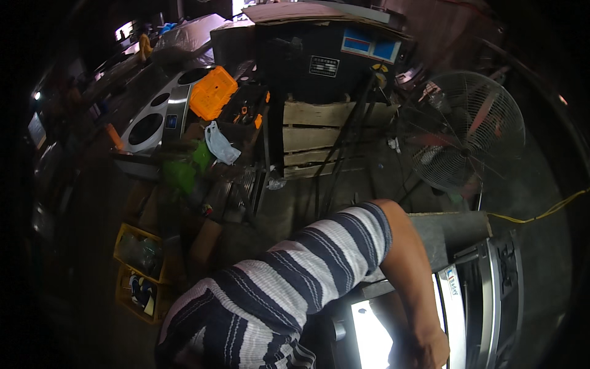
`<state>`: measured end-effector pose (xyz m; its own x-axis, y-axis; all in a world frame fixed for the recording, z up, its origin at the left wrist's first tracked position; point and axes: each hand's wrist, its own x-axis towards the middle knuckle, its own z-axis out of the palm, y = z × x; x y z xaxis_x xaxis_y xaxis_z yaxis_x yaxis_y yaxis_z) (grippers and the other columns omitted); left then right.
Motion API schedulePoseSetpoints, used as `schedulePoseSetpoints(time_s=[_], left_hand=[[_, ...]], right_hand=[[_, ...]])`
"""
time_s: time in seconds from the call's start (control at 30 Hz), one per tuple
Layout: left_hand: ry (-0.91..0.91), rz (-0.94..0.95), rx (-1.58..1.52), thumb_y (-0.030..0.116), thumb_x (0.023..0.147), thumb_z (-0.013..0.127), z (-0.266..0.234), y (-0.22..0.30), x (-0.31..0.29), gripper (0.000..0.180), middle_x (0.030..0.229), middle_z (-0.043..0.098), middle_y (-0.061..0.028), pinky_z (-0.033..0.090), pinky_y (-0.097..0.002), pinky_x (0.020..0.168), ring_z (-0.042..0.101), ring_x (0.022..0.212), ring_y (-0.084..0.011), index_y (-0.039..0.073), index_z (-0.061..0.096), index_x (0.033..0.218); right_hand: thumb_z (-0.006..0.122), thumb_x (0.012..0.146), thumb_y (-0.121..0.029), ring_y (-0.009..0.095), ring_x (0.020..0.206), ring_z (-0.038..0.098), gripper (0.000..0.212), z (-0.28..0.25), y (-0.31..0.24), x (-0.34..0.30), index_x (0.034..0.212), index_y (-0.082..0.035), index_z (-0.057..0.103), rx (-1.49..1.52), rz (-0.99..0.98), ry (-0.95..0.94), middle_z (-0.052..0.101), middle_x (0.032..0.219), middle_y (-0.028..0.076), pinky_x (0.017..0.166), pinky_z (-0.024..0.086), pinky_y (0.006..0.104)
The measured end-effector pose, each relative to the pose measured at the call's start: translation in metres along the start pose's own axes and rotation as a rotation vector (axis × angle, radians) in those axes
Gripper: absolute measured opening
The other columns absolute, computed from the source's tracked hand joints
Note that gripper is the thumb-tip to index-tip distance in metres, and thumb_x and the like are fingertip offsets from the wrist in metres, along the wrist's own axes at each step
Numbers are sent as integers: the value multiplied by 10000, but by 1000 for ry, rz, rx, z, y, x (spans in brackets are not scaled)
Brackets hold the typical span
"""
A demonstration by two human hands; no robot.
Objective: The person assembles a stainless steel gas stove by securing the control panel and knobs. They use a wrench to tighten screws on the side and front of the unit, then use a power drill to fasten the gas control knob.
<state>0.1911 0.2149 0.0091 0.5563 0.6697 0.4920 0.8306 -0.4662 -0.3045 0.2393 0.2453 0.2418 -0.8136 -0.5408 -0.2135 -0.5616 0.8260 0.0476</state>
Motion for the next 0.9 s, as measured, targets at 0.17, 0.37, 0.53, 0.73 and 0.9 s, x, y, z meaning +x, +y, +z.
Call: schedulePoseSetpoints(time_s=[0.17, 0.37, 0.53, 0.73, 0.9], left_hand=[[49, -138, -45, 463, 937, 693, 3, -14, 21, 546, 1124, 638, -159, 515, -431, 907, 638, 1056, -317, -10, 591, 1190], [102, -310, -10, 487, 960, 644, -5, -19, 17, 594, 1218, 606, -173, 474, -433, 976, 604, 1137, -321, -11, 554, 1273], [36, -484, 95, 506, 979, 604, -29, -6, -24, 637, 1297, 579, -184, 440, -436, 1034, 576, 1206, -325, -11, 522, 1341], [-51, -670, -158, 529, 1002, 556, -28, 70, 54, 690, 1392, 547, -198, 399, -438, 1104, 543, 1287, -330, -13, 485, 1424], [-316, -905, -62, 548, 1020, 516, -139, 140, 28, 736, 1471, 520, -210, 365, -441, 1162, 515, 1355, -333, -13, 454, 1492]], right_hand=[[795, 862, -241, 255, 846, 735, 270, 5, -1, 16, 982, -5, 741, 23, -35, 86, 749, 890, 137, 777, 587, 373], [803, 862, -236, 258, 848, 731, 274, 16, -22, 40, 979, 2, 735, 84, -145, 226, 745, 893, 138, 783, 588, 369], [810, 862, -232, 261, 849, 727, 278, 31, -40, 35, 976, 8, 730, 192, -206, 427, 741, 895, 139, 788, 589, 366], [818, 861, -227, 264, 850, 723, 283, 119, -30, -170, 972, 15, 724, 537, 53, 864, 737, 897, 141, 794, 589, 362], [824, 861, -223, 267, 851, 719, 287, 280, -126, -442, 970, 21, 719, 868, 249, 1308, 734, 900, 142, 799, 590, 358]])
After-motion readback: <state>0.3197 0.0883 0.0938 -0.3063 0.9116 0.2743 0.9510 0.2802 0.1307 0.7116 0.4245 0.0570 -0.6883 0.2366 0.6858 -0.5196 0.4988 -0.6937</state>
